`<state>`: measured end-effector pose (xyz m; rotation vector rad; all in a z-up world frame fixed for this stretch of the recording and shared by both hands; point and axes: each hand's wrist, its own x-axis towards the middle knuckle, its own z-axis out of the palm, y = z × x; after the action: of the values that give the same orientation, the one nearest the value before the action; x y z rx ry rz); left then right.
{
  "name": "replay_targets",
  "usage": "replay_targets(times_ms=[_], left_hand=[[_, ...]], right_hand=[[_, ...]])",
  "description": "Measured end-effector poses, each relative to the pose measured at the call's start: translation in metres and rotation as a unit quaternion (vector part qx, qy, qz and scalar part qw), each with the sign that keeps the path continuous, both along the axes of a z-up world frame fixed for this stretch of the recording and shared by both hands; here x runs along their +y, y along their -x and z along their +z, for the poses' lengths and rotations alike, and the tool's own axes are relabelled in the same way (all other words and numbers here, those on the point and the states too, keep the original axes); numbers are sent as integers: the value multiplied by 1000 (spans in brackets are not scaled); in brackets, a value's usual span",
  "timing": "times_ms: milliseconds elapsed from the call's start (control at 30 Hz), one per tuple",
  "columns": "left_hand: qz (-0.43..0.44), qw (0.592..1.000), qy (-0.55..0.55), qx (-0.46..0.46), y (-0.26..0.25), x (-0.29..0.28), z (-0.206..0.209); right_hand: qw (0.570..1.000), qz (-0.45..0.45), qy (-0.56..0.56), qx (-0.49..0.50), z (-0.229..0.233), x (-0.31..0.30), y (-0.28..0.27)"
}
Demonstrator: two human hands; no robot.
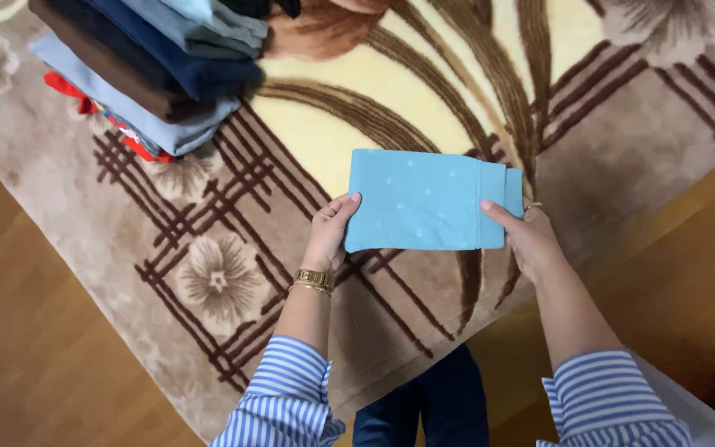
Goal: Folding various items of clothing on a bed and placing them neatly into a closet shelf.
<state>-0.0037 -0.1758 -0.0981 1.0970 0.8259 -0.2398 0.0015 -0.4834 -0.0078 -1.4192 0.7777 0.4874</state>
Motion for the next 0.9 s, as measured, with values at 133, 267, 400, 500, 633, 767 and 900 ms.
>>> replay_targets(times_ms=[133, 267, 400, 500, 633, 767, 900], left_hand=[[-15, 1000, 6, -9, -8, -11, 59], [-26, 999, 18, -43, -15, -20, 107], [-39, 995, 40, -79, -21, -34, 157], [-61, 993, 46, -92, -22, -40, 193], [-92, 987, 71, -114, -19, -50, 241], [-139, 978, 77, -135, -16, -62, 292], [-182, 966, 97, -157, -14, -79, 342]], right_hand=[[999, -19, -14, -36, 36, -3, 4], [994, -73, -27, -76, 70, -10, 9], [985, -118, -43, -119, 119, -22, 20], [980, -134, -38, -140, 156, -34, 32], [968, -179, -39, -172, 219, -44, 53], [959, -195, -45, -203, 258, -63, 80], [937, -263, -30, -228, 308, -78, 111]])
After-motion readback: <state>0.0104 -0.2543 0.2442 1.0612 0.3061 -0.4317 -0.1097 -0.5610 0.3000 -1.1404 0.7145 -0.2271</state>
